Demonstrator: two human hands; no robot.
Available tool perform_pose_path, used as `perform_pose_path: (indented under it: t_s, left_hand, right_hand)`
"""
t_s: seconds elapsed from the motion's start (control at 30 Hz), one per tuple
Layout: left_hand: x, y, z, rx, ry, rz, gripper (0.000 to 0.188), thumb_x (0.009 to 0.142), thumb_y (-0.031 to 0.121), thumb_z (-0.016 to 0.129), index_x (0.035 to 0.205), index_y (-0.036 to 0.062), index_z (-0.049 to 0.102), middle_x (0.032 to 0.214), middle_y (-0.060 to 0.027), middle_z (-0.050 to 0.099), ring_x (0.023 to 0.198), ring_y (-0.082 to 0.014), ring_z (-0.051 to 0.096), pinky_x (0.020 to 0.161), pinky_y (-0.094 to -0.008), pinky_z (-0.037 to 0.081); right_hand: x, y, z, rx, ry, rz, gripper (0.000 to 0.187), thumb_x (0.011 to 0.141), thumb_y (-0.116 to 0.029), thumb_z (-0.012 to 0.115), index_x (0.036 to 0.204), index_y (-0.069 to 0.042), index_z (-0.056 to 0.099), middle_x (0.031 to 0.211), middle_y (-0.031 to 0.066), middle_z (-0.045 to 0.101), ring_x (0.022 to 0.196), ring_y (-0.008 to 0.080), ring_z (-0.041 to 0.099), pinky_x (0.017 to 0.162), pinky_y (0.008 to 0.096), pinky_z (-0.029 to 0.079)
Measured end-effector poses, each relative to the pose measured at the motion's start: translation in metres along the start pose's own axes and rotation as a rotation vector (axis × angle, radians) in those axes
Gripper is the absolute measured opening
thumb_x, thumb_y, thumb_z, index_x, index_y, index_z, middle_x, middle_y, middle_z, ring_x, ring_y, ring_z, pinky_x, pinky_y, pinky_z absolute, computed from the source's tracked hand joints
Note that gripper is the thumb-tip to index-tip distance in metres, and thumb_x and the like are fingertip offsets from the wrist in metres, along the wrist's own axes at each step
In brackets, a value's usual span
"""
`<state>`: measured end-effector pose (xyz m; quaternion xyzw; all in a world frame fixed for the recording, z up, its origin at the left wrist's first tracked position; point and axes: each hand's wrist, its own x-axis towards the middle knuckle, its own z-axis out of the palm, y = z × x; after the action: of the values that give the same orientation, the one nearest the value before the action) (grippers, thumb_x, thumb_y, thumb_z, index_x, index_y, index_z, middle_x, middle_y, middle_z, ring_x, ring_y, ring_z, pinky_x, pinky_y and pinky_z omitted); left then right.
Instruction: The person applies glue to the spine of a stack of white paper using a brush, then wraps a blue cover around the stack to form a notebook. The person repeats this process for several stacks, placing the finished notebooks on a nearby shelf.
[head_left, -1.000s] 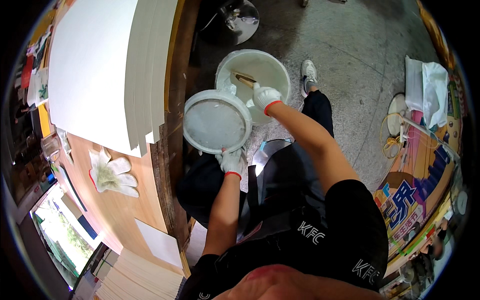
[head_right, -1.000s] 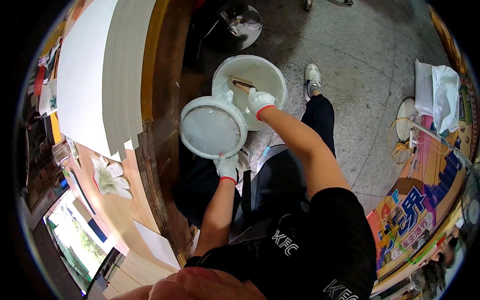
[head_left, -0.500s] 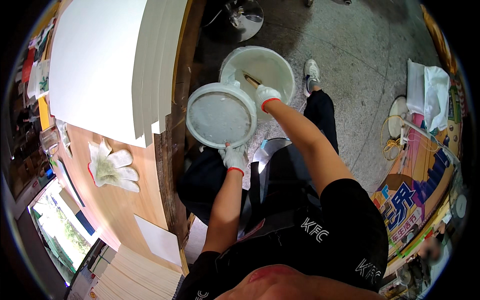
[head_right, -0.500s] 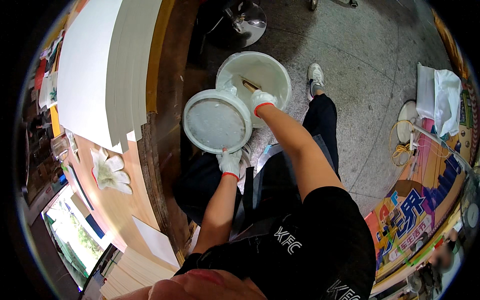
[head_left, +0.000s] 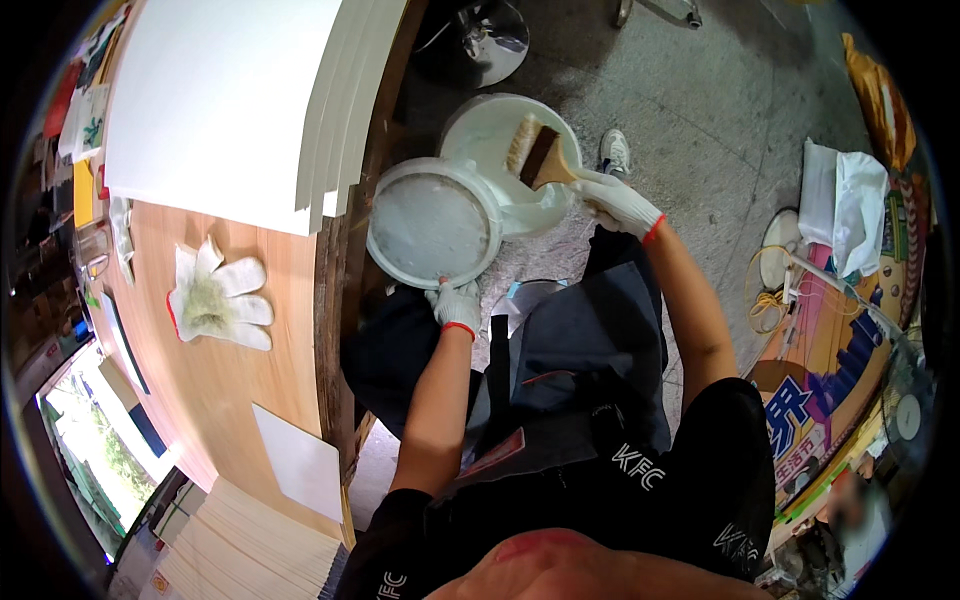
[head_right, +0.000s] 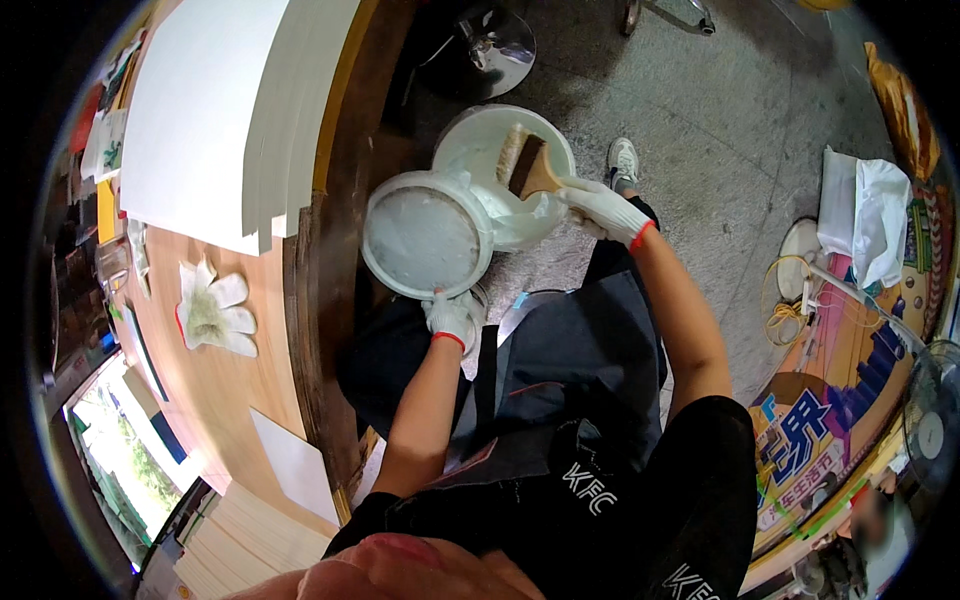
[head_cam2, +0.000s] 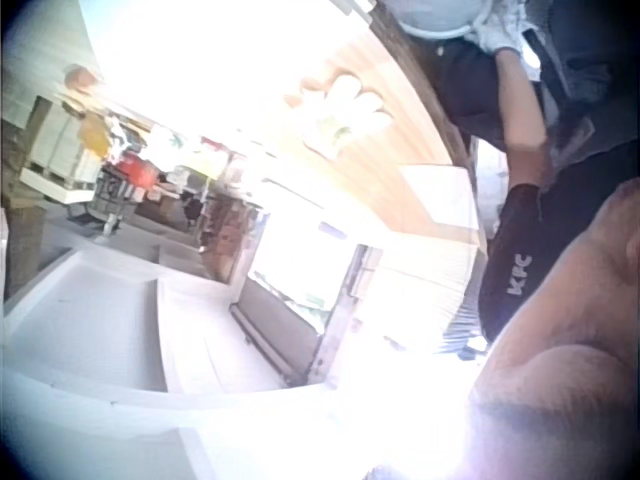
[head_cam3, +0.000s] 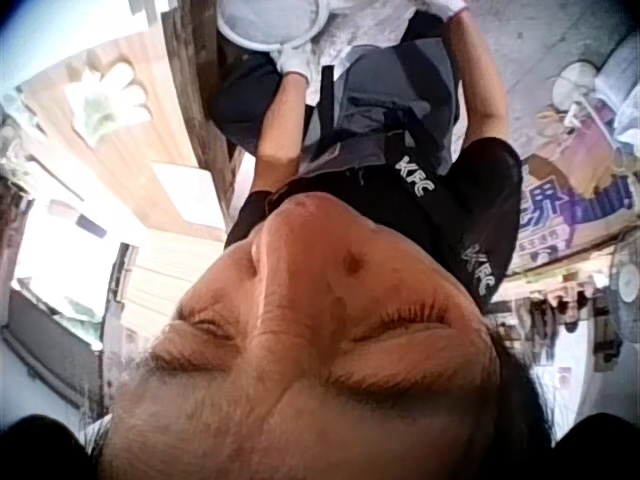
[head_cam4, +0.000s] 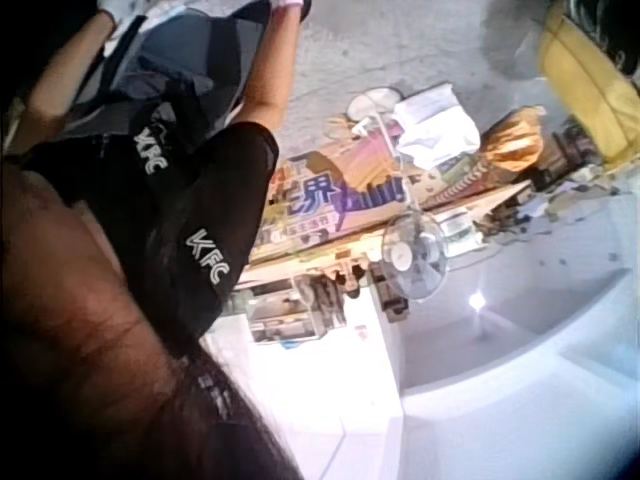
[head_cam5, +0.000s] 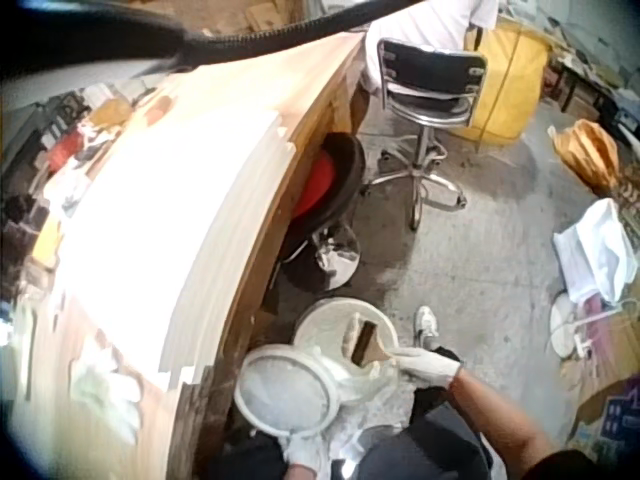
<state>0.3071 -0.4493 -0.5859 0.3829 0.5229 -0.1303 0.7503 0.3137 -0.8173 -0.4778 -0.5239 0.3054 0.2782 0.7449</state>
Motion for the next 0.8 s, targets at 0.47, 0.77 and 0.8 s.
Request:
perform_pose_path:
  t_s: [0.47,0.77,0.8]
  left_hand:
    - [-0.023,0.006,0.019,0.082,0.038,0.082,0.050,0.099,0.016,0.056,0.141,0.0228,0.029,0.132,-0.0186,0.050,0.116,-0.0424,0.056,0.098,-0.0561,0.049]
    - [-0.005,0.007,0.007,0.210,0.011,0.115,0.045,0.099,0.016,0.056,0.136,0.0213,0.032,0.139,-0.0176,0.047,0.117,-0.0434,0.057,0.093,-0.0549,0.053]
    - [-0.007,0.006,0.008,0.184,0.009,0.117,0.044,0.099,0.016,0.056,0.135,0.0211,0.032,0.138,-0.0174,0.048,0.116,-0.0424,0.058,0.092,-0.0544,0.053]
  right_hand:
    - [-0.040,0.038,0.001,1.086,-0.447,-0.042,0.042,0.107,-0.041,0.035,0.129,-0.009,0.051,0.052,-0.0041,0.041,0.029,0.0047,0.027,0.027,0.0217,0.022]
    - [-0.014,0.048,0.035,0.649,-0.150,-0.025,0.043,0.103,-0.040,0.047,0.136,-0.013,0.050,0.059,-0.0024,0.046,0.037,0.0057,0.033,0.033,0.0229,0.030]
    - [-0.009,0.048,0.039,0.390,-0.023,-0.068,0.045,0.102,-0.038,0.050,0.138,-0.012,0.051,0.063,-0.0015,0.049,0.042,0.0066,0.040,0.039,0.0238,0.036]
